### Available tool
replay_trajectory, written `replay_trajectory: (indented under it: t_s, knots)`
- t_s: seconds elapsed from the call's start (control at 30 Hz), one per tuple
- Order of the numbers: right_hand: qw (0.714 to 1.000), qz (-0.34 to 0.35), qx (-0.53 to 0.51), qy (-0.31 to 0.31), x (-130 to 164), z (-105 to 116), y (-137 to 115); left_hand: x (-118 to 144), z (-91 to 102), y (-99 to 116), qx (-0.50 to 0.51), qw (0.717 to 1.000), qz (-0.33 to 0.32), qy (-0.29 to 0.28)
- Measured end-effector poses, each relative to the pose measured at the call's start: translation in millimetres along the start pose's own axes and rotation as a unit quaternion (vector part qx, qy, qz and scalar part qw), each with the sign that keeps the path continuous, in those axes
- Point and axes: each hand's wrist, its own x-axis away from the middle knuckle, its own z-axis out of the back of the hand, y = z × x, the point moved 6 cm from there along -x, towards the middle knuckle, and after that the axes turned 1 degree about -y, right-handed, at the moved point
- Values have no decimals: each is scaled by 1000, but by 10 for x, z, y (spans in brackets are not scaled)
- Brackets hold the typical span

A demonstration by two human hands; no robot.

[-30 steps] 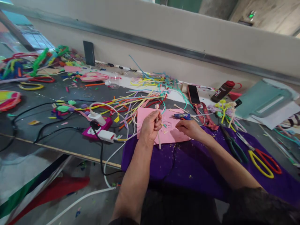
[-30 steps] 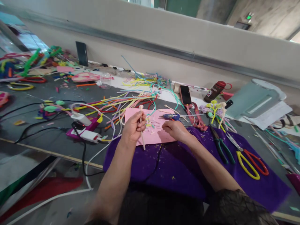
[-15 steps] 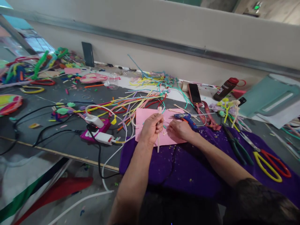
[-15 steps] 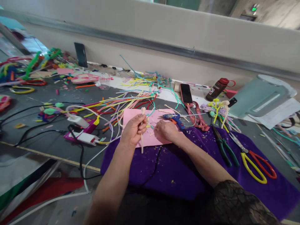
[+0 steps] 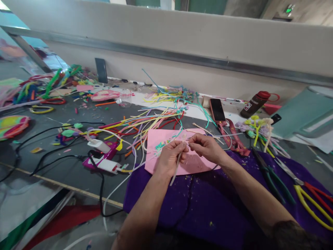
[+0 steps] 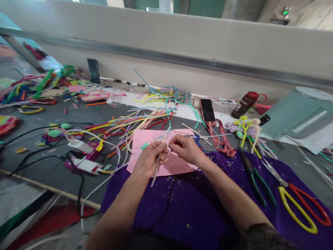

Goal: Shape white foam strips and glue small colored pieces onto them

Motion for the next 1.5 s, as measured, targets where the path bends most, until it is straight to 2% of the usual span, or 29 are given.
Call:
replay_trajectory:
  t_s: [0.2,0.33,0.47,0.6,0.7,0.8,0.9,1.17,1.5]
  knots:
    - [991,50,119,37,41,5,-59,19,-31,27,-40,998,-49,4]
    - [973,70,210,57,91,6,-133,33,-44,38,-43,998,-52,-4]
    - [967,104,225,65,121,11,-188,29,-60,34,-12,998,-55,-29]
    - [985,76,138,66,105,35,-139,43,-81,45,-3,998,-50,-32]
    - [999,23,0,45,91,29,-65,69,-118,68,1,998,-47,-45]
    - [989,-21,-146,-6,93,-28,-19,95,-145,83,3,997,-44,-63]
    - [971,-39,-233,-48,102,-79,4,111,-149,85,3,997,-36,-73]
    - [955,-74,-287,-31,57,-80,146,109,-154,92,22,996,-17,-80]
    - [946,-57,-304,-102,79,-87,172,119,-191,24,5,995,-4,-102]
